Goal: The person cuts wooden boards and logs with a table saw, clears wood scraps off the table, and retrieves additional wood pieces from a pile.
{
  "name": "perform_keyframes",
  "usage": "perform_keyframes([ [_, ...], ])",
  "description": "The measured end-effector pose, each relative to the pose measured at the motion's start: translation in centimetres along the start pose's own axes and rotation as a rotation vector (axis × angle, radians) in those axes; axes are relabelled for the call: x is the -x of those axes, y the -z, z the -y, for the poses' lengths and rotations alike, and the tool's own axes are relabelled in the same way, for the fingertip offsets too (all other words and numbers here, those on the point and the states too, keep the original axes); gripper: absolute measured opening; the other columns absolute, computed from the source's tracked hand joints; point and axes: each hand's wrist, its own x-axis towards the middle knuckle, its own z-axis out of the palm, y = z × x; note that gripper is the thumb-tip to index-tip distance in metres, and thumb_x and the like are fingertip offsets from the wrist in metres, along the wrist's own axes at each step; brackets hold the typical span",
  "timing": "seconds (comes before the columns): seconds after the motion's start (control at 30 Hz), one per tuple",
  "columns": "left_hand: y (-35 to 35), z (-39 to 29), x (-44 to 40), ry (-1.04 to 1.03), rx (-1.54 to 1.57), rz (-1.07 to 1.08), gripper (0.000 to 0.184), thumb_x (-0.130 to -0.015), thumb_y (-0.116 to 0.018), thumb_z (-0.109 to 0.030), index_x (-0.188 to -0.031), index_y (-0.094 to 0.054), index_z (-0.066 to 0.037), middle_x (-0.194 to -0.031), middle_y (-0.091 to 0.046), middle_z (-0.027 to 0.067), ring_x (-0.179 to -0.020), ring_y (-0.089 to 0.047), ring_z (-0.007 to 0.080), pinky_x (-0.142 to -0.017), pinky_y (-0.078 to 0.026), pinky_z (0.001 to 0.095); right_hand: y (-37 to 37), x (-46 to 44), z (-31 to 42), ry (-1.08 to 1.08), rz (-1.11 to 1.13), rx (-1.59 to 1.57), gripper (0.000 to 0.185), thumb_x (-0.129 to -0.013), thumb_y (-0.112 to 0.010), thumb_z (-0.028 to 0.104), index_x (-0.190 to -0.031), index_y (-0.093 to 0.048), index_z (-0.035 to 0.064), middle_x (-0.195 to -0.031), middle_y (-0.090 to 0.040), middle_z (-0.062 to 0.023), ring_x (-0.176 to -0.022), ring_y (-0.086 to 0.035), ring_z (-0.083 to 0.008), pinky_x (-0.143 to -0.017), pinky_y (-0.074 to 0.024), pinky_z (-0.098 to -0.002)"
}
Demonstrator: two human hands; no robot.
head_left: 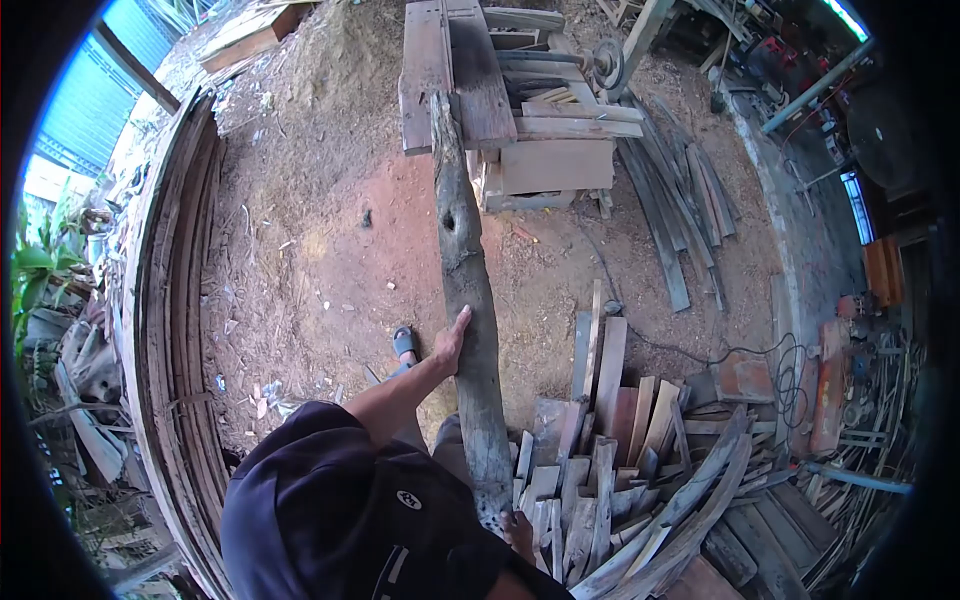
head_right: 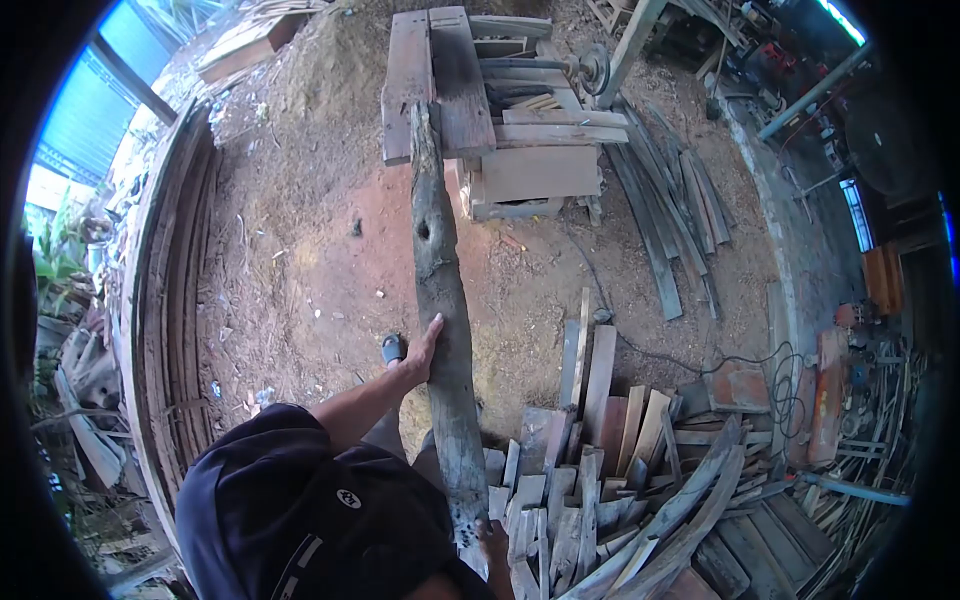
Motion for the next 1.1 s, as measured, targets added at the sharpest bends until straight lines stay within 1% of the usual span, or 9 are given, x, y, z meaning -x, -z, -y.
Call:
perform_keyframes([
  [0.1,0.1,0.1,-0.9,0.032,-0.005,0.012,0.095,-0.076,-0.068,-0.069,-0.131,-0.053,0.007,-0.124,-0.062,0.016,-0.111,-0.061,0.0252,-0.098,-0.045,0.0388,0.3,-0.3,0.8,0.009,-0.018,0.023,0.049,-0.088,-0.064,0.049,-0.097,-0.063,0.0014,-0.087,-0.067,-0.0218,-0.086,-0.066,-0.0408,-0.076,-0.0506,-0.0468],
  [0.17,-0.1,0.5,-1.3,0.022,0.012,0.015,0.095,-0.076,-0.067,-0.069,-0.131,-0.052,0.007,-0.124,-0.061,0.0165,-0.112,-0.061,0.0256,-0.099,-0.045,0.0392,0.7,-0.3,1.2,0.096,-0.101,-0.002,0.064,-0.087,-0.056,0.064,-0.089,-0.059,0.0003,-0.078,-0.063,-0.0246,-0.077,-0.061,-0.0461,-0.068,-0.0469,-0.0499],
  [0.4,-0.6,1.6,-3.4,0.047,0.03,0.026,0.095,-0.077,-0.067,-0.069,-0.131,-0.052,0.008,-0.126,-0.06,0.018,-0.116,-0.058,0.0268,-0.1,-0.044,0.0408,3.0,-1.0,1.7,0.075,-0.087,0.022,0.073,-0.085,-0.05,0.072,-0.086,-0.058,-0.0002,-0.077,-0.062,-0.0248,-0.077,-0.06,-0.0456,-0.068,-0.0465,-0.0502],
  [0.43,-0.6,1.7,-3.6,0.046,0.033,0.025,0.095,-0.077,-0.067,-0.069,-0.131,-0.052,0.008,-0.126,-0.06,0.018,-0.116,-0.058,0.0268,-0.1,-0.044,0.0408,3.3,-1.3,2.0,0.077,-0.086,0.025,0.073,-0.085,-0.05,0.072,-0.086,-0.058,-0.0002,-0.077,-0.062,-0.0248,-0.077,-0.06,-0.0456,-0.068,-0.0465,-0.0502],
  [0.5,-1.1,1.0,-2.5,0.04,0.034,0.012,0.095,-0.077,-0.067,-0.068,-0.13,-0.052,0.009,-0.124,-0.061,0.0179,-0.114,-0.059,0.0268,-0.099,-0.045,0.0405,3.8,-1.4,1.9,0.0,-0.006,0.028,0.056,-0.087,-0.062,0.057,-0.099,-0.061,0.0019,-0.086,-0.067,-0.0208,-0.086,-0.065,-0.0393,-0.075,-0.0494,-0.0457],
  [0.7,-1.4,-0.4,-1.4,0.028,0.042,0.007,0.093,-0.077,-0.068,-0.067,-0.129,-0.054,0.009,-0.121,-0.062,0.0176,-0.109,-0.062,0.027,-0.095,-0.048,0.0395,3.4,-1.5,2.1,-0.002,-0.009,0.037,0.055,-0.087,-0.062,0.056,-0.099,-0.062,0.0022,-0.088,-0.067,-0.0204,-0.088,-0.066,-0.0382,-0.077,-0.0496,-0.0445],
  [0.73,-1.2,-0.3,-1.9,0.03,0.044,0.006,0.093,-0.077,-0.068,-0.067,-0.129,-0.054,0.009,-0.121,-0.062,0.0176,-0.109,-0.062,0.027,-0.095,-0.048,0.0395,2.9,-1.3,2.4,0.096,-0.107,0.004,0.079,-0.082,-0.048,0.078,-0.087,-0.059,0.0001,-0.074,-0.061,-0.023,-0.075,-0.061,-0.0425,-0.069,-0.0469,-0.0491],
  [0.97,0.0,-0.8,-3.2,0.001,-0.005,-0.01,0.097,-0.074,-0.069,-0.07,-0.131,-0.052,0.008,-0.126,-0.06,0.0175,-0.113,-0.06,0.0265,-0.099,-0.045,0.0395,0.7,-1.7,2.0,0.072,-0.066,0.031,0.072,-0.084,-0.052,0.073,-0.087,-0.059,0.0009,-0.075,-0.062,-0.0218,-0.077,-0.063,-0.0415,-0.07,-0.0475,-0.049],
  [1.1,0.7,-0.9,-5.2,-0.015,0.002,0.01,0.1,-0.073,-0.069,-0.07,-0.131,-0.052,0.009,-0.128,-0.059,0.0172,-0.115,-0.059,0.0262,-0.1,-0.044,0.0393,0.2,-1.9,3.0,0.058,-0.049,0.026,0.07,-0.085,-0.054,0.07,-0.094,-0.061,0.0004,-0.082,-0.065,-0.0216,-0.084,-0.064,-0.0418,-0.074,-0.0484,-0.0473],
])
